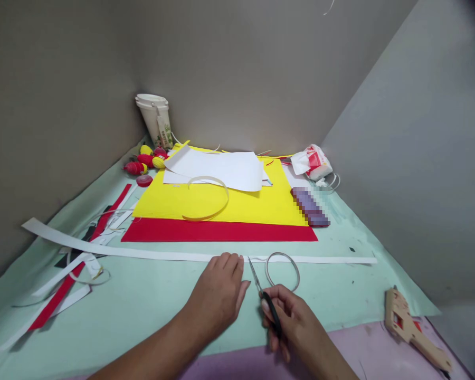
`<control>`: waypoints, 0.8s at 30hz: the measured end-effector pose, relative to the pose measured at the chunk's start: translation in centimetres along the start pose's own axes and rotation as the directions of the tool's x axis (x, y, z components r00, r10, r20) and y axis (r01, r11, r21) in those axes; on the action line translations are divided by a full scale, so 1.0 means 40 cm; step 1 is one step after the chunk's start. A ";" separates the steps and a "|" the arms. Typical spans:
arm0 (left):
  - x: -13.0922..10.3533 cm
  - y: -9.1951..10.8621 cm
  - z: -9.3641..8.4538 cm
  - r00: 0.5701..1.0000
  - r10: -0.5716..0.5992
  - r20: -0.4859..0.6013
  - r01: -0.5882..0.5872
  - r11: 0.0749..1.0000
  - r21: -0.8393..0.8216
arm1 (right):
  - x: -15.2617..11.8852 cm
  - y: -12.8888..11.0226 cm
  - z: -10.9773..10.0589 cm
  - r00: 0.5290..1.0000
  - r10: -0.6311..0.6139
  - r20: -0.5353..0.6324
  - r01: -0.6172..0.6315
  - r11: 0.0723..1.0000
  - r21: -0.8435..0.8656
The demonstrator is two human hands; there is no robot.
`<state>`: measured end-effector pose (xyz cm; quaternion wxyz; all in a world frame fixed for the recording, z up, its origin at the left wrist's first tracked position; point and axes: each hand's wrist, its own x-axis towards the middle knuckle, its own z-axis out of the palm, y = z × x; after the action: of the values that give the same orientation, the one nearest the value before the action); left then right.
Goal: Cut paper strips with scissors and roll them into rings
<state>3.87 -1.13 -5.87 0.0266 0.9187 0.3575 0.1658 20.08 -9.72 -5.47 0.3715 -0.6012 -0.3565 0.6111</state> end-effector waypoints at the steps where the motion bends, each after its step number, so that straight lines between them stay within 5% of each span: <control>1: 0.000 0.000 -0.001 1.000 0.000 0.001 0.000 1.000 0.001 | -0.001 -0.003 -0.002 1.000 0.001 0.004 -0.001 1.000 0.014; 14: -0.001 0.008 -0.013 0.997 -0.003 0.078 0.000 0.999 0.045 | -0.083 -0.074 -0.066 0.994 0.091 0.067 -0.087 0.994 -0.064; 19: 0.001 0.008 -0.016 0.995 -0.022 0.097 0.017 0.998 0.057 | -0.113 -0.092 -0.119 0.998 0.024 0.059 -0.006 0.958 -0.285; 24: 0.001 0.011 -0.015 0.995 -0.026 0.098 0.020 0.998 0.063 | -0.126 -0.093 -0.155 0.997 -0.048 0.067 0.078 0.822 -0.564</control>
<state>4.00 -1.48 -5.20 0.0177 0.9219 0.3714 0.1088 26.37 -12.48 0.03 0.1876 -0.6568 -0.5505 0.4800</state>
